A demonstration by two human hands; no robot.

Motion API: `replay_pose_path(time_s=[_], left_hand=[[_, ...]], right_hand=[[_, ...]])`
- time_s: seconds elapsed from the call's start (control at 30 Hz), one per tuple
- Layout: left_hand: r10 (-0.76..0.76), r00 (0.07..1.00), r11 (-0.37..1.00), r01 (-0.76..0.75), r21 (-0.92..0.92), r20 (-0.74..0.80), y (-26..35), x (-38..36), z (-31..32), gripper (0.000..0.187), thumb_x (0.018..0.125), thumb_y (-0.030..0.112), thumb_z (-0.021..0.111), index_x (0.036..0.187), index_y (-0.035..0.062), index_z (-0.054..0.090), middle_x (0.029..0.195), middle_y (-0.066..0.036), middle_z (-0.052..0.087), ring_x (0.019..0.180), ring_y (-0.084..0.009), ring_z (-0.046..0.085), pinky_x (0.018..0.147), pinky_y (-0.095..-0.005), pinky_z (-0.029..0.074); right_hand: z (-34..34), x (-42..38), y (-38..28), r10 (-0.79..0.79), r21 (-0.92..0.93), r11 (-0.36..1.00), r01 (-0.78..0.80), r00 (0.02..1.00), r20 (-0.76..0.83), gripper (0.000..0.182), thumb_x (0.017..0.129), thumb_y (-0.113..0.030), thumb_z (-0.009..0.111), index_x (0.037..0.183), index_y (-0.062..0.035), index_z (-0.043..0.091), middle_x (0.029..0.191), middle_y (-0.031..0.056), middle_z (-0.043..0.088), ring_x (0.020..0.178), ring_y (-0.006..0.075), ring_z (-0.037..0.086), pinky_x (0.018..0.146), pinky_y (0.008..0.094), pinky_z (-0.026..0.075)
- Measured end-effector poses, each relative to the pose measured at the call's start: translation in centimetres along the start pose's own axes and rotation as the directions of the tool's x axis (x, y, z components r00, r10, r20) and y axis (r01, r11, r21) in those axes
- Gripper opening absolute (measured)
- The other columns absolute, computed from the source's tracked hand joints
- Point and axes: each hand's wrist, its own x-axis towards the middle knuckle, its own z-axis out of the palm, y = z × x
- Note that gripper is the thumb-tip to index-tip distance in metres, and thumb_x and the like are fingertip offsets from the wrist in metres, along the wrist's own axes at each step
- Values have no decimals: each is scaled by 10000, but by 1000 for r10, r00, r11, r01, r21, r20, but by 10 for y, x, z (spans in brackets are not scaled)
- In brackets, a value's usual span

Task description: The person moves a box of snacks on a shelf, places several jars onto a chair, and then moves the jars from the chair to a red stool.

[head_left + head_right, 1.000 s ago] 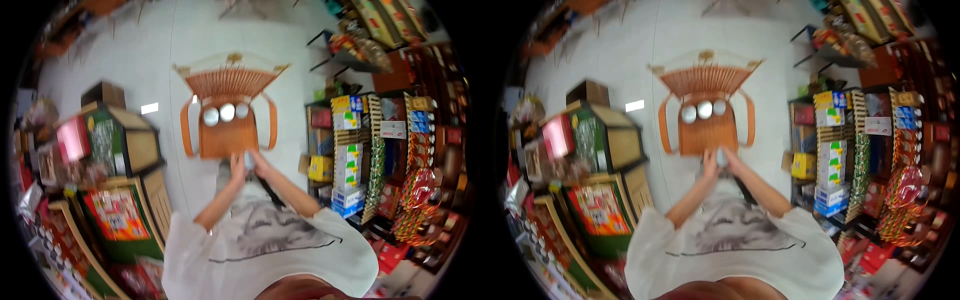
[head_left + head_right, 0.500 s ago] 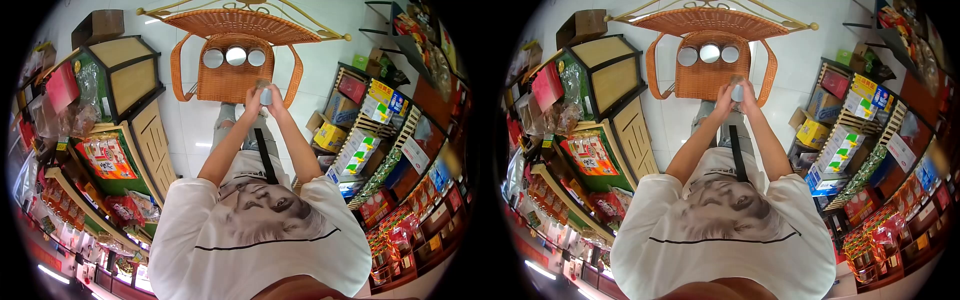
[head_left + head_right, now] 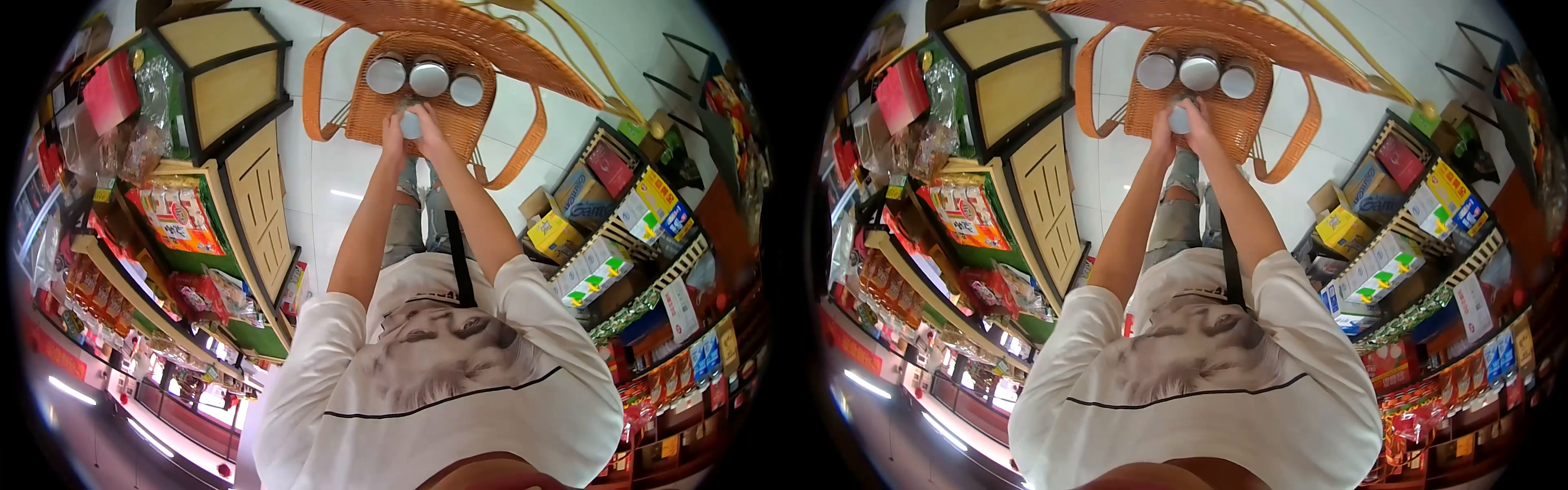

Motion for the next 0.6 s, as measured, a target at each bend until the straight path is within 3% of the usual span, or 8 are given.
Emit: replay_pose_path(time_s=[0.03, 0.13, 0.23, 0.33, 0.53, 0.57, 0.6], left_hand=[[36, 999, 999, -36, -1, -7, 8, 4, -7, 649, 922, 311, 547, 1456, 44, 291, 1292, -129, 495, 1170, -220, 520, 971, -347, 440], [83, 996, 996, -82, 22, -39, 37, 6, -17, 678, 916, 300, 549, 1473, 26, 277, 1339, -147, 482, 1207, -237, 505, 1000, -339, 419], [155, 987, 982, -150, 113, -37, 42, 38, -32, 682, 914, 292, 551, 1479, 10, 293, 1383, -171, 468, 1234, -260, 496, 1002, -343, 420], [155, 988, 981, -153, 116, -11, 44, 50, -36, 677, 913, 287, 553, 1478, 0, 314, 1405, -189, 461, 1256, -278, 485, 1017, -346, 408], [202, 977, 965, -210, 155, 65, 76, 31, -28, 662, 935, 294, 539, 1475, -17, 317, 1413, -209, 455, 1282, -277, 465, 1043, -345, 383], [197, 977, 963, -208, 174, 80, 80, 31, -31, 656, 939, 297, 535, 1474, -17, 320, 1415, -210, 453, 1282, -277, 466, 1041, -342, 385], [192, 977, 959, -207, 192, 97, 82, 38, -34, 650, 944, 299, 530, 1473, -17, 323, 1417, -211, 451, 1282, -276, 466, 1038, -339, 386]], right_hand=[[13, 6, 8, 13, 41, 999, -13, 1000, -6, 740, 843, -234, 668, 1458, -89, 281, 1140, 86, 551, 1025, 204, 571, 846, 378, 498], [36, 23, 23, -4, 30, 1000, 1, 995, 97, 552, 857, -247, 665, 1323, -107, 404, 1104, 63, 564, 1000, 194, 575, 838, 374, 500], [52, 37, 34, -77, 70, 995, 76, 997, 9, 362, 875, -260, 650, 1159, -121, 476, 1061, 44, 571, 964, 187, 579, 815, 370, 508], [61, 40, 38, -89, 42, 995, 91, 995, -53, 320, 887, -272, 636, 1132, -122, 496, 1046, 45, 569, 957, 181, 580, 802, 356, 514], [74, 58, 46, -195, 33, 979, 199, 975, -108, 334, 907, -322, 614, 1159, -127, 512, 1060, 36, 574, 967, 162, 583, 793, 319, 516], [73, 60, 48, -202, 36, 978, 206, 975, -91, 736, 868, -330, 666, 1453, -91, 289, 1212, 114, 538, 1067, 201, 566, 858, 323, 504], [71, 63, 47, -192, 34, 981, 193, 980, -44, 748, 868, -341, 668, 1460, -97, 282, 1221, 111, 535, 1075, 202, 564, 856, 329, 505]])
